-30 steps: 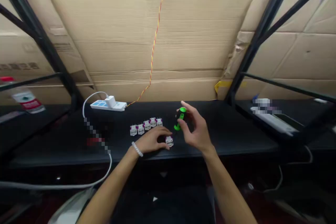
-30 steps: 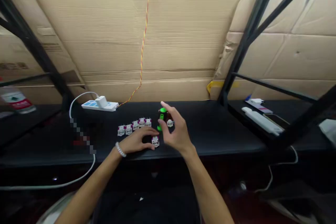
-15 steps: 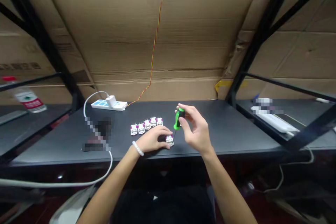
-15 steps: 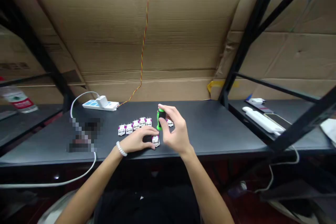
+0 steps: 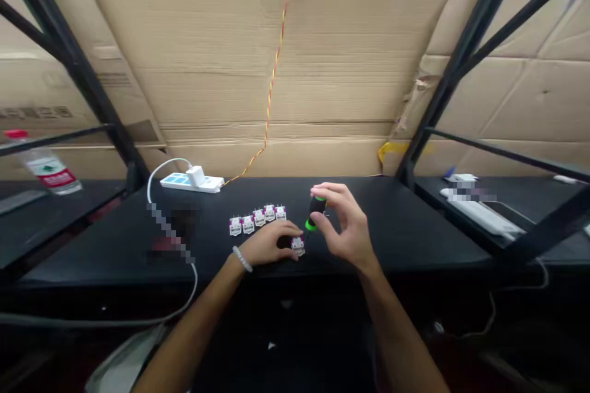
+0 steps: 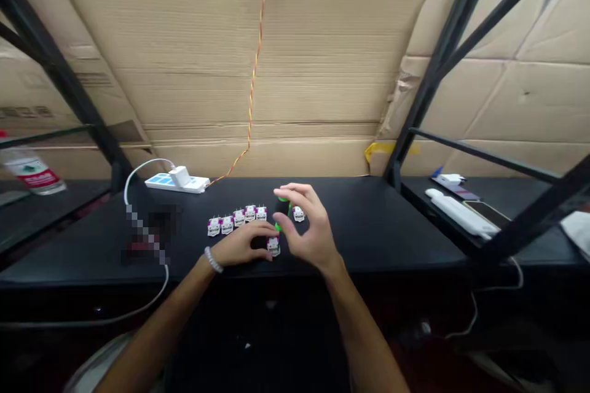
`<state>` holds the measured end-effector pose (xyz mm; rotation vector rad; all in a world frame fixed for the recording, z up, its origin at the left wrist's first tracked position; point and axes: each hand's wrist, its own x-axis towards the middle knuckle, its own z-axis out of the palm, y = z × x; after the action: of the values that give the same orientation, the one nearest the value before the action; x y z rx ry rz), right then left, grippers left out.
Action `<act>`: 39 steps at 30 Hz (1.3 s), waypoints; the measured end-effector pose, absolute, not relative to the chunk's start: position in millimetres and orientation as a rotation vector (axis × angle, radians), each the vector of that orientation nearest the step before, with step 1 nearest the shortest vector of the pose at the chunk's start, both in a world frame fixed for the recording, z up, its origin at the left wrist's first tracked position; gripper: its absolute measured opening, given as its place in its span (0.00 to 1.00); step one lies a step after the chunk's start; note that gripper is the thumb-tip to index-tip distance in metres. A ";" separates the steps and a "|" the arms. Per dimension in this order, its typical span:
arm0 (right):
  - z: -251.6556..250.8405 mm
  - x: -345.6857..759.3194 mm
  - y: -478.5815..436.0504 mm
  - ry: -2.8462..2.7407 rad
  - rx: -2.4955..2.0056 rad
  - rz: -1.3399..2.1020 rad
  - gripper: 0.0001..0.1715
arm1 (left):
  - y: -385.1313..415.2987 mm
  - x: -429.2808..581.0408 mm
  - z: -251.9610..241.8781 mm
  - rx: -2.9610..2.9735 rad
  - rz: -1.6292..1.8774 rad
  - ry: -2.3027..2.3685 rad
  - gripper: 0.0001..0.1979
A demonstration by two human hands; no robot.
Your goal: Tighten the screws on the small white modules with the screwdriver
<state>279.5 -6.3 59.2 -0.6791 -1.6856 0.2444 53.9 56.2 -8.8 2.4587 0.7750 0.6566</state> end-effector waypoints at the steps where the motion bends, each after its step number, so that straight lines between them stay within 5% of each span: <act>1: 59.4 278.7 -5.6 -1.661 -0.712 0.174 0.23 | 56.2 53.8 -9.1 2.456 0.658 0.775 0.27; 15: 57.0 277.1 -2.2 -1.530 -0.822 0.062 0.18 | 56.3 54.3 -8.2 2.410 0.669 0.755 0.27; 20: 56.8 278.2 -3.8 -1.611 -0.713 0.294 0.23 | 55.7 53.7 -7.0 2.421 0.655 0.751 0.27; 39: 58.0 273.4 -3.2 -1.574 -0.871 0.009 0.24 | 56.0 53.8 -8.0 2.427 0.667 0.748 0.27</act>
<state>273.4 -3.2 58.0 -0.8707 -1.5736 0.0089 53.8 56.0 -8.0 2.4267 0.7484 0.6666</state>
